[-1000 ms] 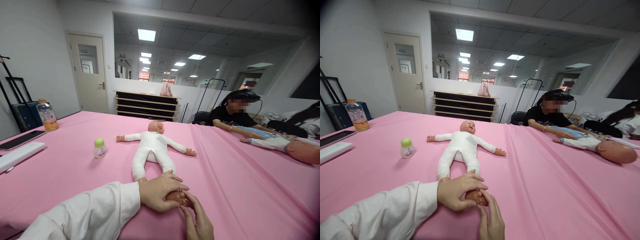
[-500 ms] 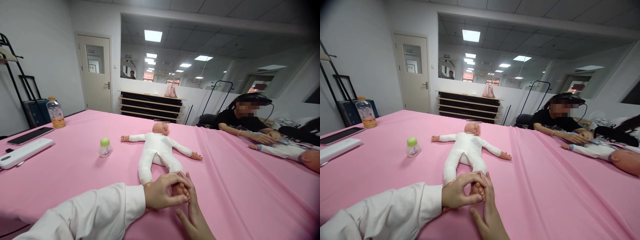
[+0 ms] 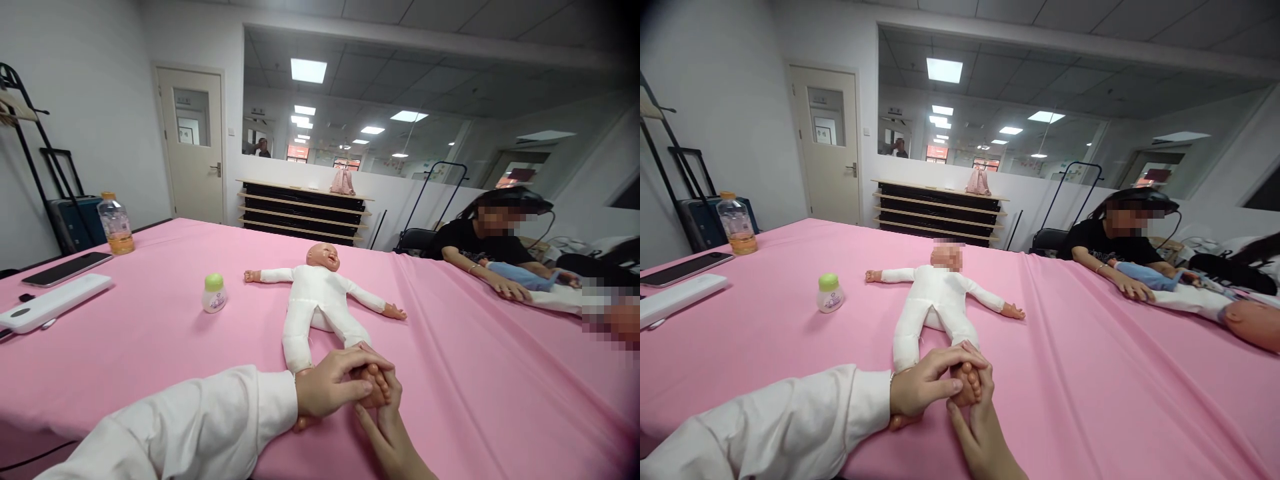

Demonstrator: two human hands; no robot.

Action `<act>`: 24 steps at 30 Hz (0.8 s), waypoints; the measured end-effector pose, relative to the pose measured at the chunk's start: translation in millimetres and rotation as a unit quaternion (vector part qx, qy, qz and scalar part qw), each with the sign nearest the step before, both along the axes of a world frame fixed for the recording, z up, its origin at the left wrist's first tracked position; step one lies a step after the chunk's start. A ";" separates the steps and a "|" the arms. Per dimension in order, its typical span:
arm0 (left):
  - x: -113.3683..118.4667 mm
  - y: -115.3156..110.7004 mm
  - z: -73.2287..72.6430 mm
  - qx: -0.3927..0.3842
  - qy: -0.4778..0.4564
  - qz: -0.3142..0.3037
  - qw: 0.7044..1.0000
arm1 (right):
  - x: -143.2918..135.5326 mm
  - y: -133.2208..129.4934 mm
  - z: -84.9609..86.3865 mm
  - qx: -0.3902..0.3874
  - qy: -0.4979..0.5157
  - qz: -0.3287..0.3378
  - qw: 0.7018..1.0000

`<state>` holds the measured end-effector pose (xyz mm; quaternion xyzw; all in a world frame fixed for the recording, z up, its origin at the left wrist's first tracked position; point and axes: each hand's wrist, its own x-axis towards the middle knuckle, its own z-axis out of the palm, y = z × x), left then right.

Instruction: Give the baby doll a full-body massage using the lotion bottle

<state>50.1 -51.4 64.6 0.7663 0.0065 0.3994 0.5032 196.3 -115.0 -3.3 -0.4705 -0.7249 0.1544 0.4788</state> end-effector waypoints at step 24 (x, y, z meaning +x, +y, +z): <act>2.8 -1.0 0.5 -0.045 0.069 0.025 0.996 | -5.0 -8.6 17.2 -0.059 0.092 -0.045 0.993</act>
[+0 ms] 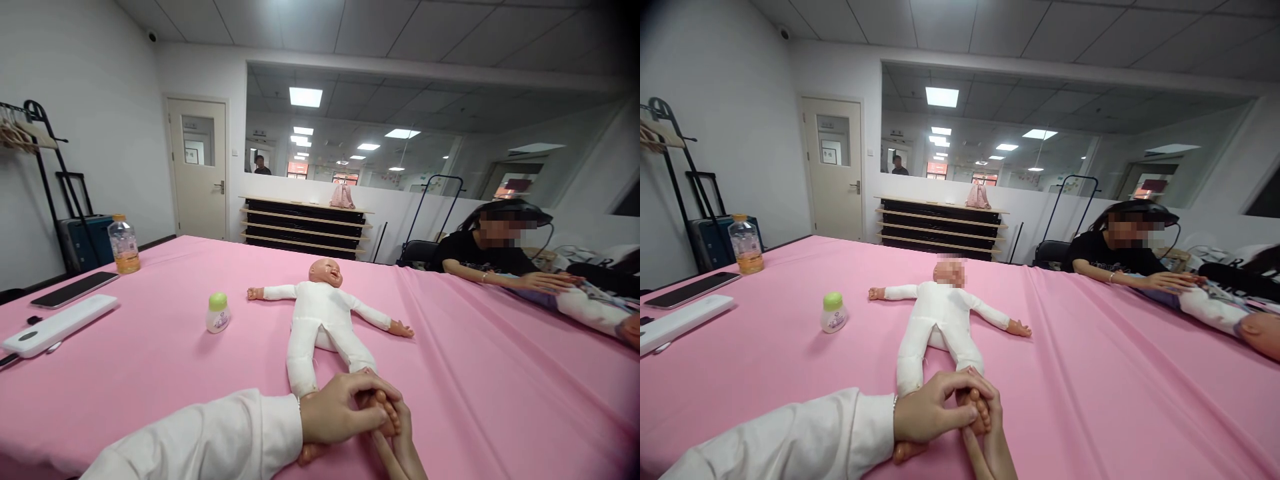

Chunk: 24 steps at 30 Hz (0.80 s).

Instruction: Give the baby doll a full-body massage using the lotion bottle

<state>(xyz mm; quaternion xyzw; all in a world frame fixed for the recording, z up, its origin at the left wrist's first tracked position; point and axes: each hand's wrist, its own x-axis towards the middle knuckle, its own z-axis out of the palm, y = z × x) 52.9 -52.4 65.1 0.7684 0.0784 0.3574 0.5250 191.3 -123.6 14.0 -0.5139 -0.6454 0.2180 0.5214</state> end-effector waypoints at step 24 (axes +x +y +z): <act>-2.9 -0.6 6.5 0.058 -0.029 -0.065 0.996 | -9.0 2.5 -2.6 0.043 0.051 -0.023 0.998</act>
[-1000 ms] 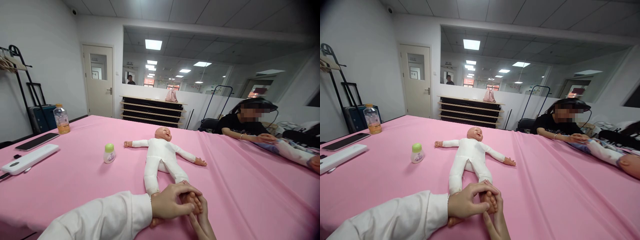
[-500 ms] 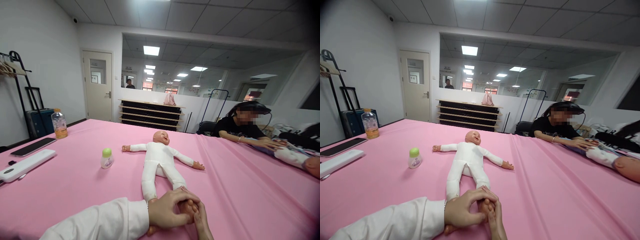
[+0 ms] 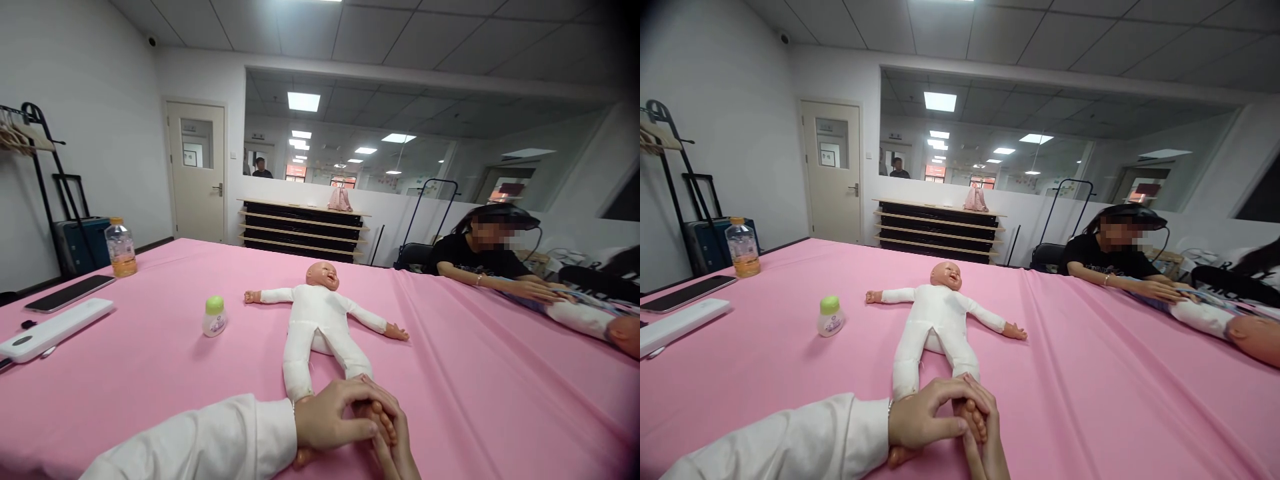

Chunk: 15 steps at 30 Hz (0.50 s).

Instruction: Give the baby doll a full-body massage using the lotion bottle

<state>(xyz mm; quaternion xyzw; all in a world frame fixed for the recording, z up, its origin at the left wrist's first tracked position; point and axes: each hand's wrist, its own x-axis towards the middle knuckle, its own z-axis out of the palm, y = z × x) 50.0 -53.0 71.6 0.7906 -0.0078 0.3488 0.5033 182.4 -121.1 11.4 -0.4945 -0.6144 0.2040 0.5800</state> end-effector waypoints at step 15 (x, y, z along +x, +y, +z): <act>1.8 -1.0 -1.7 0.011 0.040 0.046 0.998 | 10.4 -0.6 -1.7 0.064 -0.100 0.024 0.993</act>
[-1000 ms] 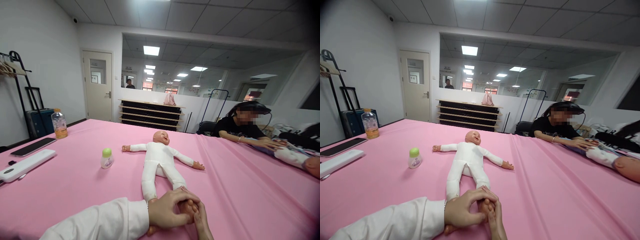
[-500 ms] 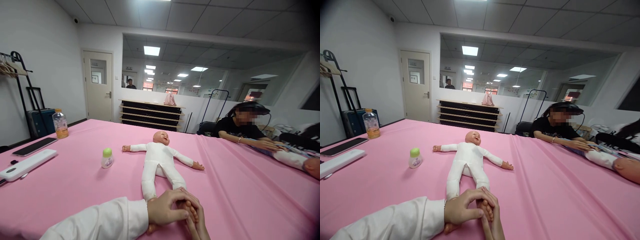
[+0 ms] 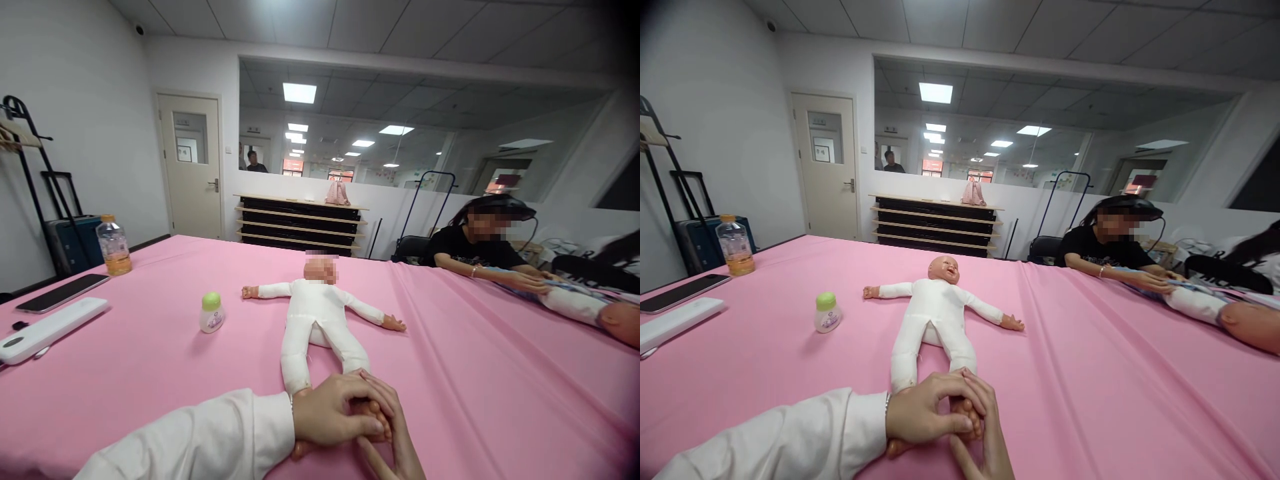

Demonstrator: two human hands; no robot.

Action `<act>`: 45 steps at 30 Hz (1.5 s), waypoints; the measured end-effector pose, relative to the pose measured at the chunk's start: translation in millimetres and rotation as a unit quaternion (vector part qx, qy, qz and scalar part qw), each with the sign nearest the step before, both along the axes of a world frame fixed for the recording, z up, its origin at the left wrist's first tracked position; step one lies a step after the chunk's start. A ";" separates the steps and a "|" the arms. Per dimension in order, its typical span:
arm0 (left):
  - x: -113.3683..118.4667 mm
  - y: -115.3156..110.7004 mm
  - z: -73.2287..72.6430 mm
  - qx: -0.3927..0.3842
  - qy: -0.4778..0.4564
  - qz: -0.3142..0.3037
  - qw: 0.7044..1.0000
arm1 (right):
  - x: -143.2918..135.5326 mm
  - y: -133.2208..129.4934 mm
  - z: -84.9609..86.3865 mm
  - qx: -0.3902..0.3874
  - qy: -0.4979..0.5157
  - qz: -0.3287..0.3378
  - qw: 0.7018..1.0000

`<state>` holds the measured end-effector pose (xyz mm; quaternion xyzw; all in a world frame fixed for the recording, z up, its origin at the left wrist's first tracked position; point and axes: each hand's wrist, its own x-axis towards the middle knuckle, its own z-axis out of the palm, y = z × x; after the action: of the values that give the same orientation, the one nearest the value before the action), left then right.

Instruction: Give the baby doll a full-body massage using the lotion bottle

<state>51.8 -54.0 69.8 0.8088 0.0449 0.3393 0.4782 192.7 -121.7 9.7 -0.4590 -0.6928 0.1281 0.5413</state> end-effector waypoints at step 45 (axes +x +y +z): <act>2.1 -0.9 0.6 0.068 -0.001 -0.005 0.998 | 1.2 -0.5 -4.0 -0.045 0.011 0.009 0.999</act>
<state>53.9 -54.9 70.4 0.8395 0.0176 0.3398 0.4237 194.0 -122.2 5.7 -0.4751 -0.6847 0.1691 0.5262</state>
